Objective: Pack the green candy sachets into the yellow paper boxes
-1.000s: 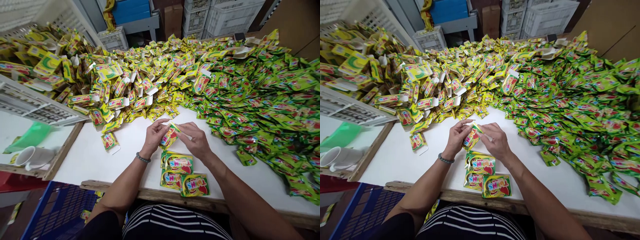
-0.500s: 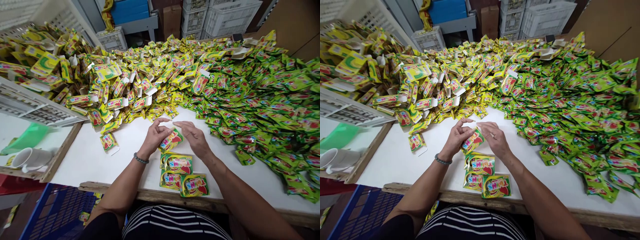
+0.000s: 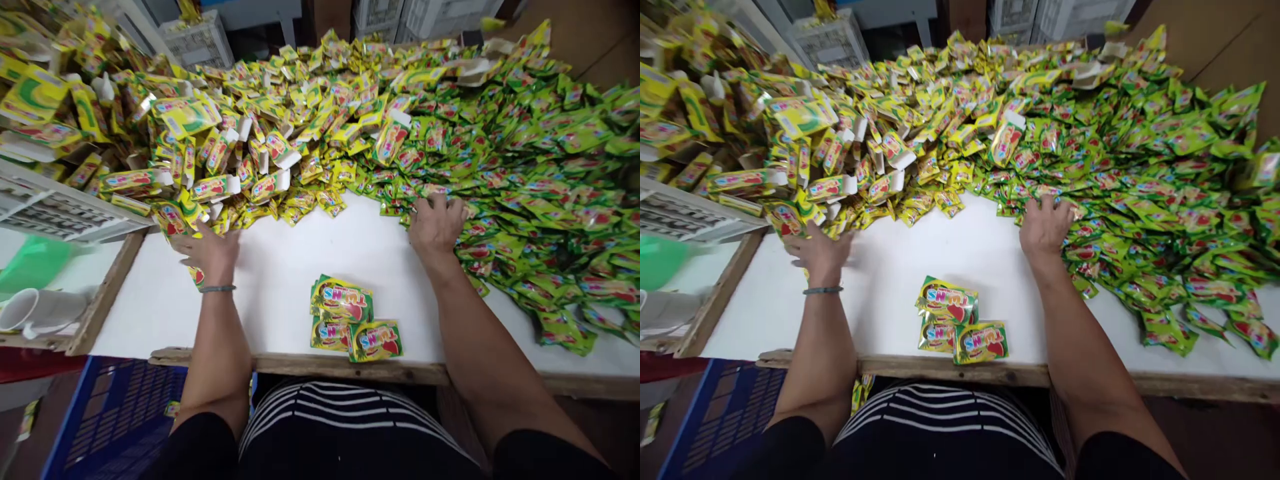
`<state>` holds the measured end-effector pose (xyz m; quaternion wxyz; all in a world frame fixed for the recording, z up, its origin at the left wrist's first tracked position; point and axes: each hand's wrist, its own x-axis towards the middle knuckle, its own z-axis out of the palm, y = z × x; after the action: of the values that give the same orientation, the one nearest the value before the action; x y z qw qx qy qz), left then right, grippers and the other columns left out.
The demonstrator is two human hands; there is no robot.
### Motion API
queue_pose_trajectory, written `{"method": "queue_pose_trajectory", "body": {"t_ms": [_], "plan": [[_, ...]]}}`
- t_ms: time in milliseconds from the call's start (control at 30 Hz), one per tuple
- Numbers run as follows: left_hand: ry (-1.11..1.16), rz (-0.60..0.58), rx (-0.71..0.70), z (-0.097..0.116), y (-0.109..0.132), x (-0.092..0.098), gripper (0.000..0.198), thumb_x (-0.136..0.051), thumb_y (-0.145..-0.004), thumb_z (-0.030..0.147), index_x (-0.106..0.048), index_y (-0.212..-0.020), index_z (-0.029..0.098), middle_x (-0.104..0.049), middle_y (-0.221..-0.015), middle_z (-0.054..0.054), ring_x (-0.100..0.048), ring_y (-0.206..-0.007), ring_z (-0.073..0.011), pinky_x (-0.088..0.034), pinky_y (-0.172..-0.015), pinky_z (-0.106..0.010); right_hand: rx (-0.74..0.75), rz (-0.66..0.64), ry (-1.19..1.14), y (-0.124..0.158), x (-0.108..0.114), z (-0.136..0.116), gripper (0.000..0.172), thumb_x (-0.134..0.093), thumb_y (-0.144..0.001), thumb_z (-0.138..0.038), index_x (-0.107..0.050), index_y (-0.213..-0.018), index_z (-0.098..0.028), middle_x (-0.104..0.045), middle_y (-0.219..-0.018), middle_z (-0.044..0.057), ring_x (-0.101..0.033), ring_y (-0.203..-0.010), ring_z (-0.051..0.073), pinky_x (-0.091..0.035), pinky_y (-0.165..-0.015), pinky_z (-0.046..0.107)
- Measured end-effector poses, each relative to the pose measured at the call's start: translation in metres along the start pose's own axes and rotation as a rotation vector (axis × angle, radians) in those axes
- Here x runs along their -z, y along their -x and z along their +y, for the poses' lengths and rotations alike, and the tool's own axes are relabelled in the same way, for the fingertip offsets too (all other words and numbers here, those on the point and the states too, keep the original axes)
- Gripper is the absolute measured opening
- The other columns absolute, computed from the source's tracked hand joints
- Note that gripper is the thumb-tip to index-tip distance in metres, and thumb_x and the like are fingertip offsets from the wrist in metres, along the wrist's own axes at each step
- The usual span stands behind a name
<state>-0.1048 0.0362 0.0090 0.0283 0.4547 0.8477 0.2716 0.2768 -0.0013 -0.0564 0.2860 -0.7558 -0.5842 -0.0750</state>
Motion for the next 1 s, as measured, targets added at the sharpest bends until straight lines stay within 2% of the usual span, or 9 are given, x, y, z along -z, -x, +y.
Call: {"method": "queue_pose_trajectory", "body": {"t_ms": [67, 133, 300, 433, 533, 633, 767, 867, 1000], "plan": [[-0.071, -0.057, 0.114, -0.013, -0.011, -0.003, 0.044, -0.075, -0.068, 0.033, -0.061, -0.099, 0.005, -0.054, -0.120, -0.026, -0.025, -0.129, -0.0560, -0.021, -0.089, -0.068, 0.012, -0.024, -0.035, -0.003, 0.005, 0.001, 0.025, -0.043, -0.089, -0.023, -0.067, -0.096, -0.021, -0.062, -0.106, 0.015, -0.046, -0.105, 0.034, -0.036, -0.088, 0.055], [-0.131, -0.115, 0.081, -0.014, -0.007, -0.008, 0.036, -0.070, -0.074, 0.032, -0.061, -0.099, 0.007, -0.054, -0.117, -0.023, -0.035, -0.124, -0.0529, -0.026, -0.086, -0.064, 0.009, -0.038, -0.084, -0.004, 0.011, -0.003, 0.029, -0.039, -0.092, -0.025, -0.067, -0.098, -0.022, -0.062, -0.103, 0.015, -0.047, -0.105, 0.033, -0.038, -0.088, 0.052], [-0.271, -0.273, -0.336, 0.023, 0.035, -0.027, 0.043, -0.051, -0.085, 0.020, -0.053, -0.128, 0.012, -0.049, -0.115, -0.022, -0.050, -0.105, -0.0379, -0.040, -0.082, -0.049, 0.074, -0.177, -0.283, 0.008, 0.020, -0.037, 0.028, -0.042, -0.092, -0.032, -0.067, -0.096, -0.020, -0.066, -0.098, 0.013, -0.056, -0.099, 0.029, -0.041, -0.087, 0.044], [-0.202, -0.360, -0.623, 0.046, 0.062, -0.045, 0.038, -0.048, -0.085, 0.017, -0.062, -0.120, 0.020, -0.057, -0.105, -0.015, -0.048, -0.105, -0.0312, -0.041, -0.089, -0.042, -0.087, -0.359, -0.475, 0.020, 0.006, -0.051, 0.018, -0.055, -0.085, -0.033, -0.069, -0.085, -0.022, -0.069, -0.076, 0.005, -0.061, -0.073, 0.022, -0.044, -0.069, 0.035], [-0.110, -0.393, -0.727, 0.046, 0.065, -0.050, 0.039, -0.047, -0.081, 0.012, -0.068, -0.113, 0.019, -0.061, -0.106, -0.014, -0.052, -0.104, -0.0297, -0.042, -0.091, -0.041, -0.128, -0.337, -0.417, 0.022, -0.004, -0.042, 0.016, -0.059, -0.083, -0.032, -0.070, -0.082, -0.019, -0.069, -0.078, 0.008, -0.060, -0.073, 0.023, -0.043, -0.069, 0.036], [-0.004, -0.401, -0.730, 0.042, 0.060, -0.047, 0.039, -0.051, -0.076, 0.009, -0.072, -0.107, 0.018, -0.062, -0.117, -0.013, -0.055, -0.111, -0.0293, -0.043, -0.095, -0.039, 0.038, -0.196, -0.344, 0.022, -0.007, -0.038, 0.020, -0.058, -0.086, -0.033, -0.071, -0.089, -0.018, -0.069, -0.092, 0.013, -0.059, -0.089, 0.028, -0.043, -0.083, 0.042], [0.185, -0.514, -0.663, 0.041, 0.055, -0.036, 0.033, -0.059, -0.076, 0.017, -0.072, -0.106, 0.019, -0.071, -0.103, -0.008, -0.063, -0.098, -0.0255, -0.047, -0.089, -0.036, 0.248, -0.285, -0.229, 0.030, -0.007, -0.048, 0.033, -0.066, -0.081, -0.035, -0.067, -0.110, -0.018, -0.065, -0.106, 0.013, -0.055, -0.100, 0.031, -0.044, -0.088, 0.044], [0.431, -0.723, -0.460, 0.042, 0.058, -0.030, 0.043, -0.070, -0.074, 0.035, -0.068, -0.113, 0.016, -0.069, -0.074, -0.003, -0.063, -0.070, -0.0190, -0.049, -0.070, -0.030, 0.227, -0.343, -0.122, 0.033, -0.006, -0.055, 0.049, -0.069, -0.078, -0.033, -0.060, -0.122, -0.016, -0.060, -0.116, 0.016, -0.054, -0.106, 0.032, -0.046, -0.087, 0.043], [0.730, -1.018, -0.232, 0.042, 0.062, -0.031, 0.052, -0.074, -0.068, 0.049, -0.065, -0.103, 0.012, -0.062, -0.062, 0.000, -0.056, -0.056, -0.0124, -0.048, -0.057, -0.025, 0.136, -0.413, -0.100, 0.029, -0.007, -0.056, 0.047, -0.072, -0.074, -0.032, -0.062, -0.117, -0.016, -0.062, -0.115, 0.016, -0.057, -0.106, 0.032, -0.047, -0.087, 0.043]]}}
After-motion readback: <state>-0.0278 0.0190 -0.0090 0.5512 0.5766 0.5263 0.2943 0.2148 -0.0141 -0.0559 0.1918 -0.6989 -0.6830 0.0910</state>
